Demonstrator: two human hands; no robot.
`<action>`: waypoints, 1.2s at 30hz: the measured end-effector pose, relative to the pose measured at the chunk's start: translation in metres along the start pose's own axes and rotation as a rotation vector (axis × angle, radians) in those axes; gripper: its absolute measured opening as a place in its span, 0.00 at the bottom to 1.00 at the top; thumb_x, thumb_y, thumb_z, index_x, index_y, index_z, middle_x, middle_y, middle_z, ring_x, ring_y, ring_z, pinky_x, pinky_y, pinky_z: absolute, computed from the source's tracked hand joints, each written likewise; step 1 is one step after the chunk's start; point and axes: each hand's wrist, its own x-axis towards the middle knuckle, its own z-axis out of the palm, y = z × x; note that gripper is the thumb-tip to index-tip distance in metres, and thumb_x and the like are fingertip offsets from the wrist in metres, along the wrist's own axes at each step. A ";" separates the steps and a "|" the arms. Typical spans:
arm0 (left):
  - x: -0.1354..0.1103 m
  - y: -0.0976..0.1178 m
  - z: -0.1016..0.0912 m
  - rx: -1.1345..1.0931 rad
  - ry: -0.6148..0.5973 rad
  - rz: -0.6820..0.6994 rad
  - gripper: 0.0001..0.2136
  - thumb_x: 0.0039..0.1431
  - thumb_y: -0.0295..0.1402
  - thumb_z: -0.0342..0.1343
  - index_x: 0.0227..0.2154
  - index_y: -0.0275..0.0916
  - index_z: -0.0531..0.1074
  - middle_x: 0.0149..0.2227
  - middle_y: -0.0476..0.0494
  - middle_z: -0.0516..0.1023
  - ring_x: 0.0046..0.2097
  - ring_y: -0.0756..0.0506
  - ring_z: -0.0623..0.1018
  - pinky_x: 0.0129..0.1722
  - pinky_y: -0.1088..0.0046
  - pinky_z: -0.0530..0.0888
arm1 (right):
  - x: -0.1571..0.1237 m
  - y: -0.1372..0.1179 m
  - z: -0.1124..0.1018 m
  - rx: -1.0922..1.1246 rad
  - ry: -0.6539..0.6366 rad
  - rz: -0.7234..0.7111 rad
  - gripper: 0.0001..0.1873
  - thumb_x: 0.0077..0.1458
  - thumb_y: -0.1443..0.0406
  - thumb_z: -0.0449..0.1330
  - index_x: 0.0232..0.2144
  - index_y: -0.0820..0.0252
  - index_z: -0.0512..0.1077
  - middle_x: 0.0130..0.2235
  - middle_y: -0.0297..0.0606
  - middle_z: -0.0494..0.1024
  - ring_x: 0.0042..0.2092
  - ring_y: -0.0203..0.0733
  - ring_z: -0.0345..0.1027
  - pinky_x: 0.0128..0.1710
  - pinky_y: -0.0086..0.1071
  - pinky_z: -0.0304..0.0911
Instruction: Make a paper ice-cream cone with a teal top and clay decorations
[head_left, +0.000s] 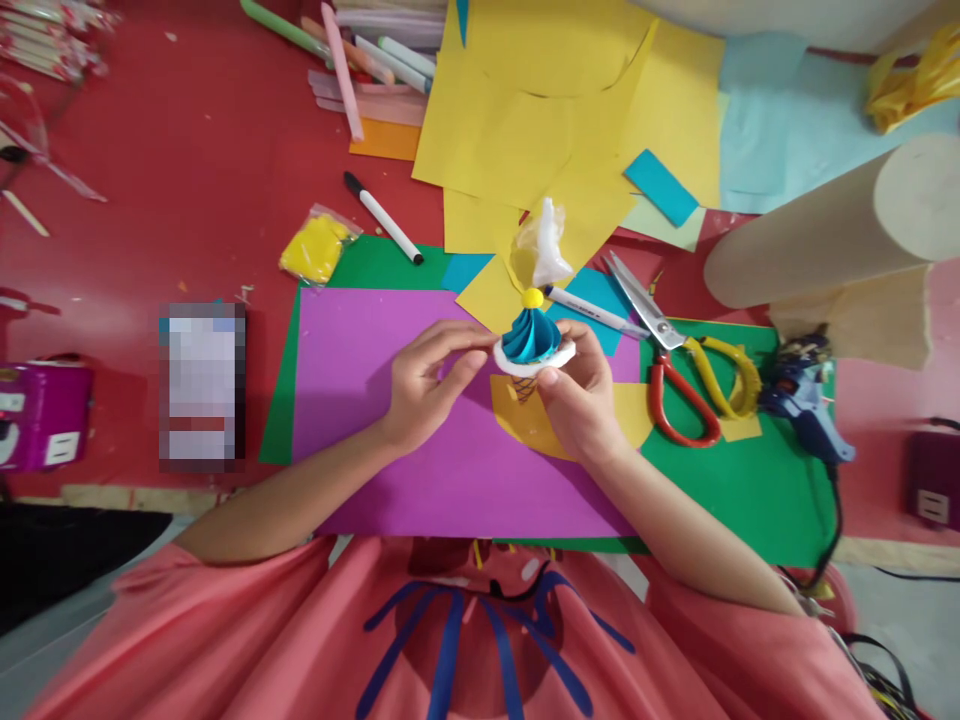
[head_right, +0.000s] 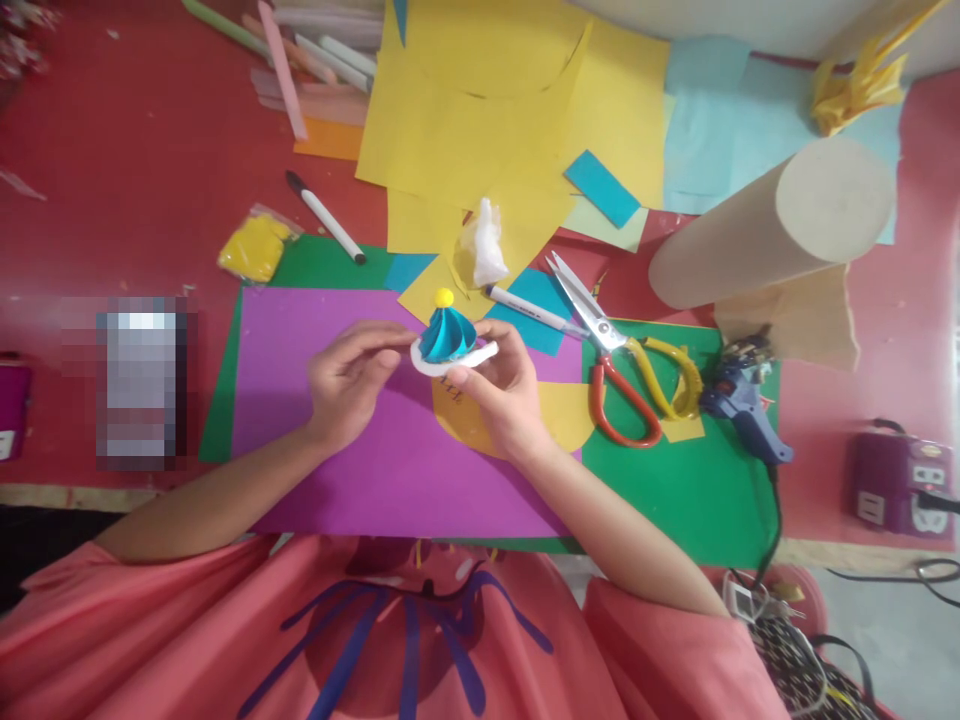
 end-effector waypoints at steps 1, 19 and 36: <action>-0.001 0.000 0.001 -0.025 -0.027 -0.030 0.09 0.64 0.37 0.56 0.43 0.44 0.79 0.41 0.45 0.81 0.44 0.49 0.80 0.45 0.72 0.78 | -0.001 0.000 0.001 -0.034 0.021 -0.043 0.24 0.41 0.56 0.74 0.38 0.48 0.68 0.37 0.30 0.72 0.37 0.37 0.69 0.39 0.32 0.69; -0.001 -0.015 0.009 -0.397 -0.140 -0.323 0.22 0.56 0.41 0.65 0.52 0.46 0.70 0.52 0.44 0.78 0.51 0.46 0.79 0.48 0.73 0.77 | -0.008 -0.002 -0.003 -0.462 -0.038 -0.227 0.18 0.59 0.52 0.61 0.46 0.53 0.67 0.44 0.38 0.74 0.45 0.41 0.71 0.45 0.37 0.71; 0.005 -0.003 0.011 -0.817 -0.262 -0.705 0.24 0.51 0.49 0.63 0.51 0.48 0.70 0.47 0.47 0.79 0.54 0.40 0.78 0.50 0.64 0.77 | -0.016 -0.002 -0.004 -0.699 -0.095 -0.629 0.10 0.59 0.70 0.63 0.42 0.54 0.71 0.38 0.35 0.77 0.39 0.37 0.74 0.39 0.33 0.74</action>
